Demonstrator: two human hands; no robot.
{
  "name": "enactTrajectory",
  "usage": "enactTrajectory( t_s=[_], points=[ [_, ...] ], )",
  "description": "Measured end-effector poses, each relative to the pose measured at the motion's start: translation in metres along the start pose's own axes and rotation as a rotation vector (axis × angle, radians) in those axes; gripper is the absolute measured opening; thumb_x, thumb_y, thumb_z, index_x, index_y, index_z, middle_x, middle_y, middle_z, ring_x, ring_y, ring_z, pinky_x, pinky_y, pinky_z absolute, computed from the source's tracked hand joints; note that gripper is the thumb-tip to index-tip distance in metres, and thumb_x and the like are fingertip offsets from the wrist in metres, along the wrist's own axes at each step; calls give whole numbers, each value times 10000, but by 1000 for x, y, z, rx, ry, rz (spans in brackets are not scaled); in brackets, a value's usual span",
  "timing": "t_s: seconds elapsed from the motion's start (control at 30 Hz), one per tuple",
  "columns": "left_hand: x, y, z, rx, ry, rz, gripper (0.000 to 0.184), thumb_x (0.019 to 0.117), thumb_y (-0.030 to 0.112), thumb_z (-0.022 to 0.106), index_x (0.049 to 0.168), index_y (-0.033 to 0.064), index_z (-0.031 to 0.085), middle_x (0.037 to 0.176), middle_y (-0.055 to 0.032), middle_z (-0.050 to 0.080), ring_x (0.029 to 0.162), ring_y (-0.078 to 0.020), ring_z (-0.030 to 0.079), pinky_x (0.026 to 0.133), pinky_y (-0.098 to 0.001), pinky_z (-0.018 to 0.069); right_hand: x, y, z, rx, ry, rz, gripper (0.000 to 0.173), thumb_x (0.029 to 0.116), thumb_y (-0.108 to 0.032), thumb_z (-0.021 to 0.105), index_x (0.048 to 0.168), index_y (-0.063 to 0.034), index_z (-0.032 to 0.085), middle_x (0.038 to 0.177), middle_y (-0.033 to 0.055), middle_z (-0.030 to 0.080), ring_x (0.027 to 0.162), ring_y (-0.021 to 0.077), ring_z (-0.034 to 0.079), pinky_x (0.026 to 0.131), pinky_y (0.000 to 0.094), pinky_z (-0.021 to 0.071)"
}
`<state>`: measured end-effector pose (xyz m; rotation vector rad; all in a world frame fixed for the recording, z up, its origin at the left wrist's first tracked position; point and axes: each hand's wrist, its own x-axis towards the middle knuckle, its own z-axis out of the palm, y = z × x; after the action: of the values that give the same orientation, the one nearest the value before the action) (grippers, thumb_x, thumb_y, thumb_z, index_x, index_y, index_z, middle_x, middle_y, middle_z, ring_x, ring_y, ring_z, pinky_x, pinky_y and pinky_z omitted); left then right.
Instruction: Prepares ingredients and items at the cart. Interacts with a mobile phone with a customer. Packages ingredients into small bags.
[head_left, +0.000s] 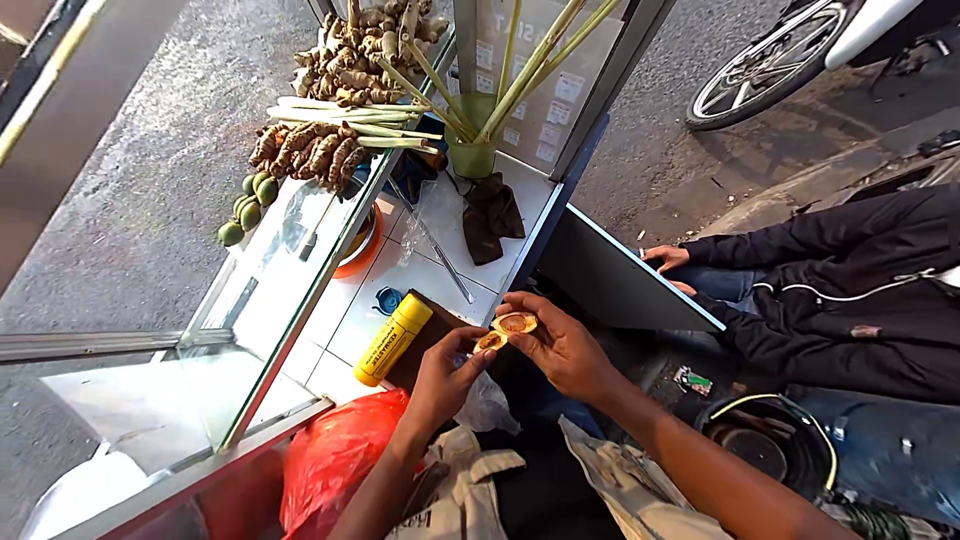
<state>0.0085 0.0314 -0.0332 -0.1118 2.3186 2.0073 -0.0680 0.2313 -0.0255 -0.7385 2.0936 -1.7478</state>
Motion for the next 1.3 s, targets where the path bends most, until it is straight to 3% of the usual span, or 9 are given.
enactTrajectory(
  t_s=[0.23,0.4,0.5,0.57,0.73,0.83,0.97,1.07,1.3],
  points=[
    [-3,1,4,-282,-20,-102,292,1013,118,580,1251,-45,629,1115,-50,701,1002,-73,664,940,-268,546,-1,11,9,-11,-133,-90,450,1039,-254,612,1383,33,562,1307,104,669,1234,111,626,1086,280,506],
    [3,3,15,-394,-21,-216,195,1061,123,502,1190,-4,574,1003,-23,672,926,-68,657,876,-270,555,0,13,12,-218,-161,-170,452,1046,-316,590,1402,-37,593,1313,72,684,1208,153,615,1090,298,452],
    [15,6,13,-419,-12,-246,213,1082,138,455,1186,2,581,989,-39,665,918,-95,657,869,-290,559,5,14,10,-189,-138,-148,558,1026,-360,622,1452,-12,530,1422,144,596,1285,172,585,1112,309,461],
    [31,11,4,-395,42,-276,231,1091,140,432,1175,-2,593,957,-54,678,872,-115,672,826,-295,575,8,15,5,-163,-68,-110,607,1001,-377,654,1463,-12,506,1474,164,531,1249,149,591,1040,288,507],
    [102,-5,-47,-182,228,-283,288,1113,264,427,1217,57,598,934,-62,705,772,-104,652,697,-262,536,7,30,-20,-153,93,9,508,1026,-324,610,1423,-14,543,1381,165,567,1113,143,646,939,271,561],
    [156,-21,-81,58,310,-236,380,1095,372,452,1312,85,572,1044,-73,718,890,-135,663,809,-350,524,-8,41,-34,-162,116,111,476,1030,-300,601,1401,-5,558,1357,159,580,1072,129,655,920,253,562],
    [229,-24,-105,355,443,-240,433,1088,354,462,1305,-1,584,1070,-163,704,986,-266,673,924,-495,513,-38,57,-43,-170,131,231,454,1021,-271,601,1390,-8,570,1329,156,602,1008,109,666,862,228,567],
    [270,-19,-110,672,431,-301,489,1098,352,412,1326,-47,578,1246,-272,646,1220,-400,608,1069,-602,429,-61,66,-46,-161,133,359,456,1009,-277,606,1390,-28,574,1318,152,610,1014,127,678,853,247,579],
    [313,-22,-103,937,303,-425,552,1097,392,386,1388,-59,519,1340,-346,572,1287,-487,550,1063,-651,415,-87,81,-47,-152,138,495,450,1009,-266,598,1394,-35,574,1321,148,626,1001,136,684,847,257,574]
  ],
)
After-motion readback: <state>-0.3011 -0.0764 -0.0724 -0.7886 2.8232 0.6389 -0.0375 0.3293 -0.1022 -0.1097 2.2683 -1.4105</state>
